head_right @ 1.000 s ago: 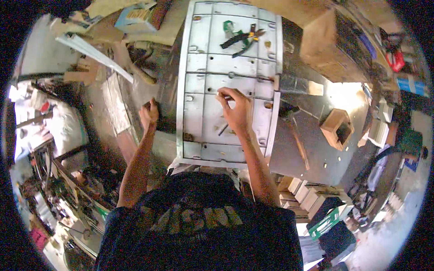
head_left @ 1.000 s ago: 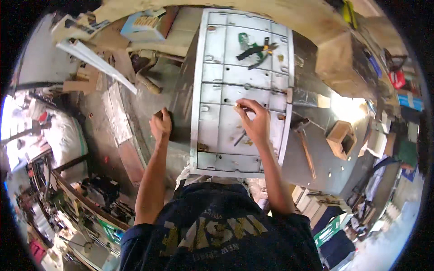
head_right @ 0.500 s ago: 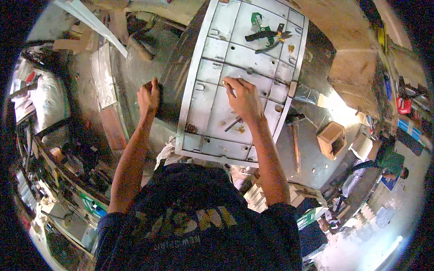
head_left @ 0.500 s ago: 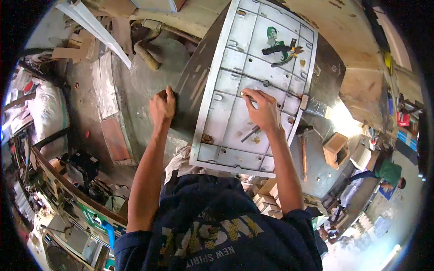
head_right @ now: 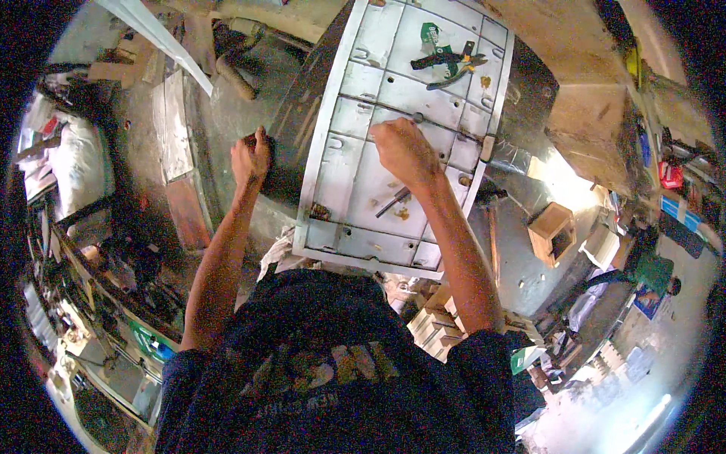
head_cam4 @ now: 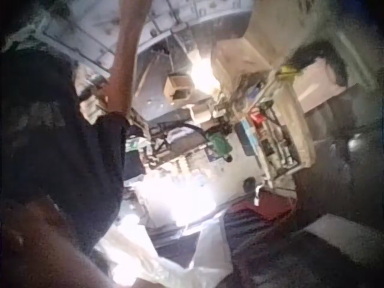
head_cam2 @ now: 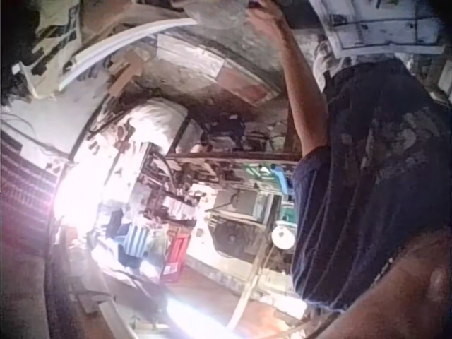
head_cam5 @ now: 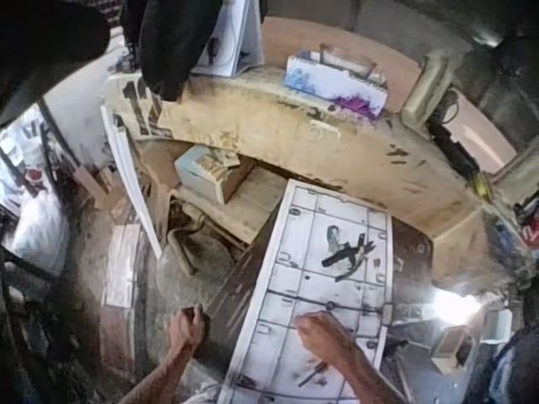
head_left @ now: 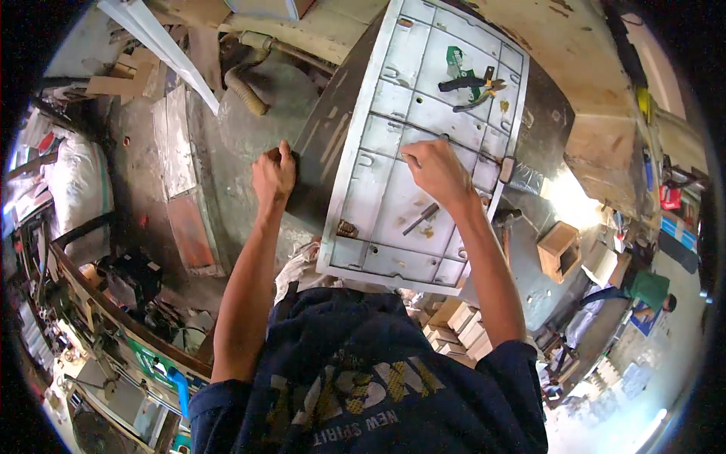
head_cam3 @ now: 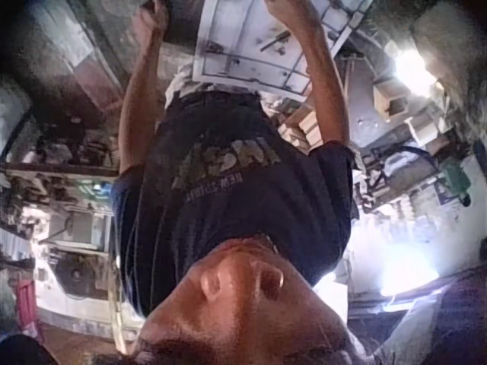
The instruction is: The person positions small wooden blocks and metal components on a white frame, hammering them into place. The person then picks up a long metal ruler and uses it to measure or check the alignment of components on the frame.
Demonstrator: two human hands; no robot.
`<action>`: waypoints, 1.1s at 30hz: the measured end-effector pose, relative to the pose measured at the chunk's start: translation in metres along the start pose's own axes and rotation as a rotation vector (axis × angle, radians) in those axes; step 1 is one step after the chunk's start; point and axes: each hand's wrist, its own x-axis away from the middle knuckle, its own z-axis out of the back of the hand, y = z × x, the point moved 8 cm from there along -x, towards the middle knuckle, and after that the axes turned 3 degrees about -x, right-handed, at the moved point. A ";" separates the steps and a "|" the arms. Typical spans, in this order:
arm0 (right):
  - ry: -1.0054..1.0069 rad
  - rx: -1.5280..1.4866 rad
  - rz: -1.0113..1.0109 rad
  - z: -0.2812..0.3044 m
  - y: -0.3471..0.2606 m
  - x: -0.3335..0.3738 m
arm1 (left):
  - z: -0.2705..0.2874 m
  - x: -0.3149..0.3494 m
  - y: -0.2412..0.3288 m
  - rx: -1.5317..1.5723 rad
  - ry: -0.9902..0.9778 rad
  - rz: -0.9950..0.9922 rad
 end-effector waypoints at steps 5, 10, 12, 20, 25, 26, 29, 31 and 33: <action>0.046 -0.044 -0.030 0.007 0.003 0.000 | 0.003 0.001 0.004 0.066 0.000 0.011; 0.047 -0.067 -0.053 0.010 0.003 0.002 | 0.003 0.001 0.005 0.067 -0.006 0.023; 0.010 -0.108 -0.125 0.011 0.009 0.004 | 0.001 0.001 0.008 0.069 -0.004 0.000; 0.473 0.083 -0.396 0.108 0.102 0.103 | -0.003 0.004 -0.001 0.101 -0.024 0.039; 0.302 0.589 -0.435 0.103 0.164 0.144 | 0.006 0.011 0.012 -0.003 0.086 -0.006; 0.343 0.485 -0.304 0.102 0.163 0.144 | 0.005 0.009 0.013 -0.007 0.095 -0.040; 0.407 0.053 -0.251 0.120 0.135 0.137 | 0.014 0.005 0.010 -0.021 0.093 0.003; 0.559 -0.184 -0.217 0.154 0.061 0.137 | 0.012 0.011 0.003 -0.009 0.086 0.038; 0.698 -0.503 -0.103 0.171 0.018 0.135 | 0.014 0.011 -0.003 0.016 0.120 0.016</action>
